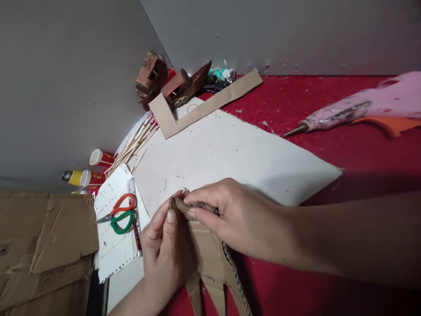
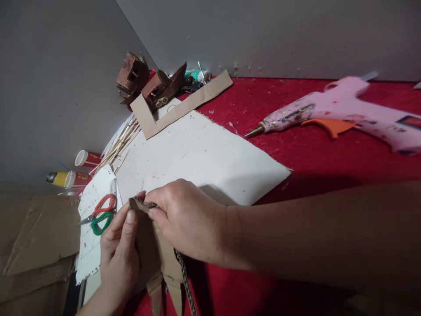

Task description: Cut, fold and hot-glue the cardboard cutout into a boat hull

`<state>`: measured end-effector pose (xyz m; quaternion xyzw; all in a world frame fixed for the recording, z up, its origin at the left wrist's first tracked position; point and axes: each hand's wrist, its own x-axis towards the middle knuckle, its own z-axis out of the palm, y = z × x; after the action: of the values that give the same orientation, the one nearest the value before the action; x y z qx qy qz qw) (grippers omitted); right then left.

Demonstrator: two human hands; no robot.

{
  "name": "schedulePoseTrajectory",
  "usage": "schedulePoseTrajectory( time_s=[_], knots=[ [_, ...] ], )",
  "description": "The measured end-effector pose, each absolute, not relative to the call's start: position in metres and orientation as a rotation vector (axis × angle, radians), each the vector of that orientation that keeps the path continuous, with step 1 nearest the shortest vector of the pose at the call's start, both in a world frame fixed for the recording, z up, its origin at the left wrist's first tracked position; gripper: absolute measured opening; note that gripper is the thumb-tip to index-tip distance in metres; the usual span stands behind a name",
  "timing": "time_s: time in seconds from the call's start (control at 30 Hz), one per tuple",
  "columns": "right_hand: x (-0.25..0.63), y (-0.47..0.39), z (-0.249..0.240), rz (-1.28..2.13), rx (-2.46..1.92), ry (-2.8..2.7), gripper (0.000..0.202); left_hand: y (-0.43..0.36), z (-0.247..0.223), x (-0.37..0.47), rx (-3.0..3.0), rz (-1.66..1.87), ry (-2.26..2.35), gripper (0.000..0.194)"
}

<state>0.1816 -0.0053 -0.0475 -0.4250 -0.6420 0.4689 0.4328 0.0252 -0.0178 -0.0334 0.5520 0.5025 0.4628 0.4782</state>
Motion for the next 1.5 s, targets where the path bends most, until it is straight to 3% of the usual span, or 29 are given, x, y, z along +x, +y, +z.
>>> schedulePoseTrajectory(
  time_s=[0.43, 0.77, 0.83, 1.0, 1.2, 1.5],
  knots=[
    [0.186, 0.000, -0.056, 1.152, -1.119, -1.844, 0.013, -0.022, -0.040, 0.007, 0.895, 0.941, 1.134, 0.025],
    [0.200, 0.001, -0.032, 1.708, -1.231, -1.576, 0.011, -0.031, -0.035, 0.002, 0.854, 0.920, 1.057, 0.025],
    [0.205, 0.001, -0.027, 1.705, -1.253, -1.647, 0.008, -0.032, -0.035, 0.002, 0.880, 0.903, 1.050, 0.023],
    [0.209, -0.002, -0.026, 1.525, -1.212, -1.848, 0.029, -0.033, -0.034, 0.005, 0.877, 0.870, 1.014, 0.023],
    [0.198, -0.005, -0.028, 1.610, -1.220, -1.569, 0.008, -0.034, -0.034, 0.003, 0.911, 0.905, 1.060, 0.025],
    [0.197, -0.007, -0.033, 1.470, -1.243, -1.722, 0.019, -0.038, -0.037, 0.006, 0.886, 0.883, 1.039, 0.023]
  ],
)
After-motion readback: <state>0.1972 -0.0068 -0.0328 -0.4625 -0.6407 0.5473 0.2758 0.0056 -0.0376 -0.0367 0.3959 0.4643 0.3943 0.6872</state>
